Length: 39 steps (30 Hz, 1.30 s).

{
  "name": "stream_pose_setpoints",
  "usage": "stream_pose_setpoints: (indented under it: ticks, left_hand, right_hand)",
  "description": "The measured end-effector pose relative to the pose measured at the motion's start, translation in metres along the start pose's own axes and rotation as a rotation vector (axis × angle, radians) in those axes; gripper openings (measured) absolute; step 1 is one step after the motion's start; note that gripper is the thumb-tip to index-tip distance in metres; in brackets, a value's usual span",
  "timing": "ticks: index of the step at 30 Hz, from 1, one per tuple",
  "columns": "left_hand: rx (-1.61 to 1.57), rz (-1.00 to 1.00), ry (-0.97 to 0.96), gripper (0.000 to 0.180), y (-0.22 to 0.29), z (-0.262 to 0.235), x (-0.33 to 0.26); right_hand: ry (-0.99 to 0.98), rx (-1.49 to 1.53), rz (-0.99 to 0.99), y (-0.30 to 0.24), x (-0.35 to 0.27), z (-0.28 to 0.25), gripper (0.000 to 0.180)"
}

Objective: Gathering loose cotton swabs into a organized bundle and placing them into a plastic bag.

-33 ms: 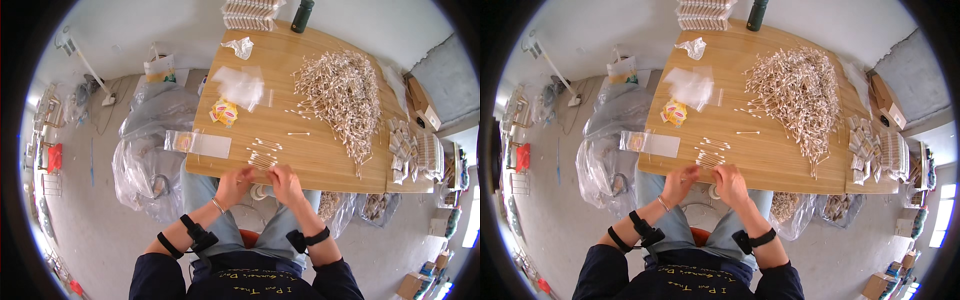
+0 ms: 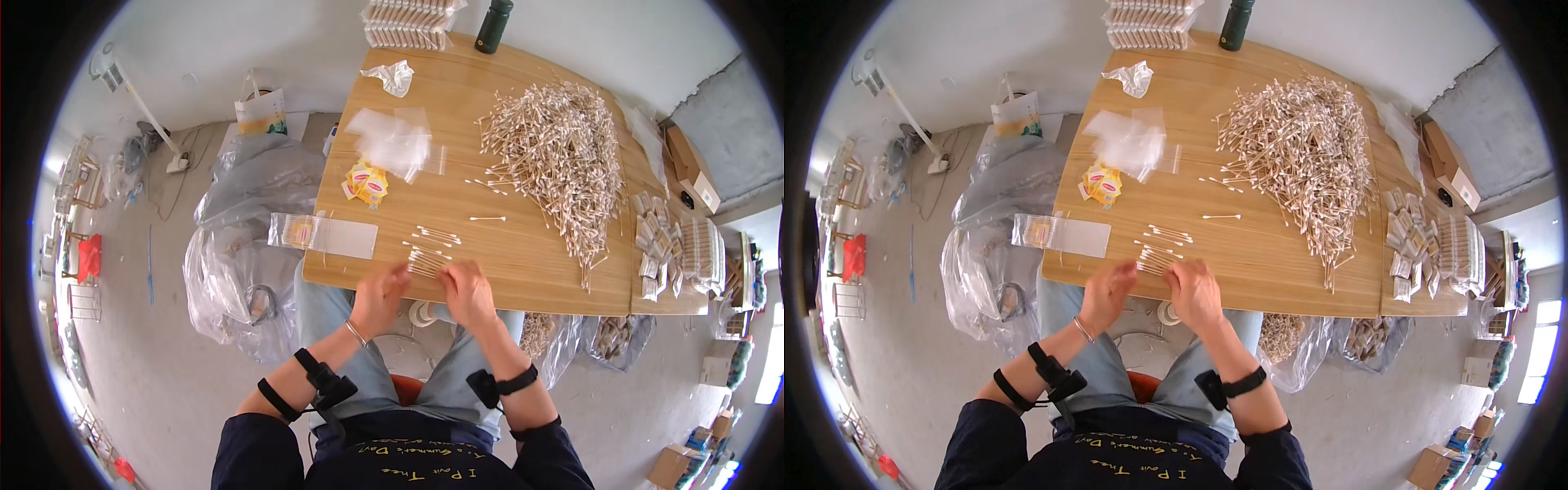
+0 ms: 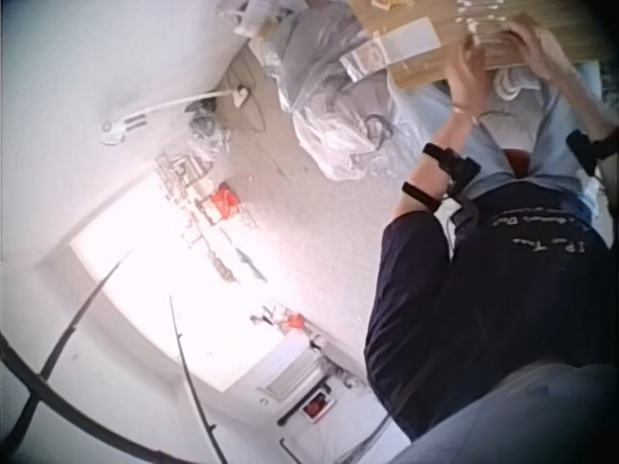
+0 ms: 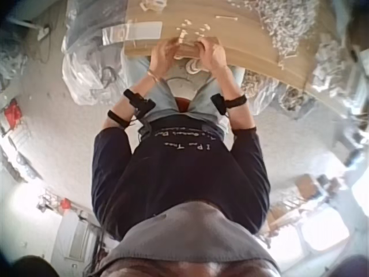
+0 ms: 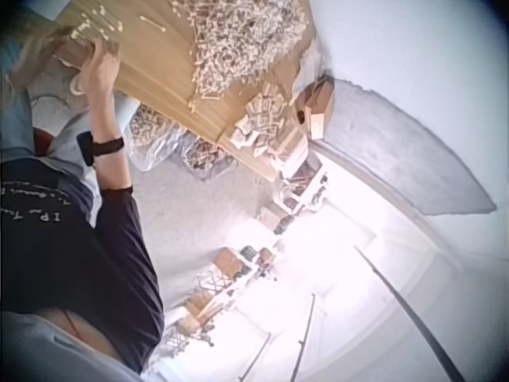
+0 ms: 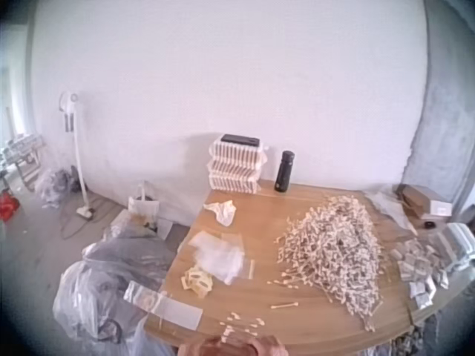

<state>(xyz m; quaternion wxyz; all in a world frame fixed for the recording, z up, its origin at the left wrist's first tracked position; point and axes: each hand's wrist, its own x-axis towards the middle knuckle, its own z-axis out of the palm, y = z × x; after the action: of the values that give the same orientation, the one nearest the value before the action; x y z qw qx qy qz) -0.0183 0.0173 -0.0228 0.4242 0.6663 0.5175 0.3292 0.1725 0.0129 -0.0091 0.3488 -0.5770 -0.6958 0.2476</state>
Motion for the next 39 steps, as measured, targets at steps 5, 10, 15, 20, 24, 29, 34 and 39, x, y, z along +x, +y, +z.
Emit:
stream_pose_setpoints:
  ticks: [5,10,15,20,24,29,34,39]
  left_hand:
    - [-0.304,0.066,0.287,0.034,-0.017,0.004,0.041]
    - [-0.429,0.083,0.287,0.039,-0.028,0.018,0.059]
    - [-0.526,0.066,0.298,0.041,-0.03,0.026,0.059]
    - [-0.547,0.04,0.163,0.047,-0.013,0.039,0.051]
    - [-0.414,0.073,0.255,0.052,-0.024,0.03,0.056]
    - [-0.509,0.063,0.233,0.055,-0.024,0.026,0.067]
    - [-0.635,0.015,0.157,0.059,-0.021,0.031,0.063]
    - [-0.529,0.048,0.046,0.065,-0.019,0.029,0.061]
  right_hand:
    - [0.029,-0.352,-0.095,0.018,0.043,0.017,0.006]
    - [0.081,-0.334,-0.097,0.018,0.046,0.022,0.01]
    - [0.199,-0.312,-0.023,0.02,0.034,0.024,0.022]
    - [0.303,-0.178,-0.019,0.028,0.037,0.044,0.035]
    - [0.197,-0.141,0.039,0.02,0.037,0.049,0.031]
    - [0.187,0.045,-0.004,0.025,0.039,0.05,0.035]
    - [0.506,0.579,0.269,0.024,0.031,0.044,0.037]
    - [0.46,0.698,0.225,0.023,0.034,0.06,0.041]
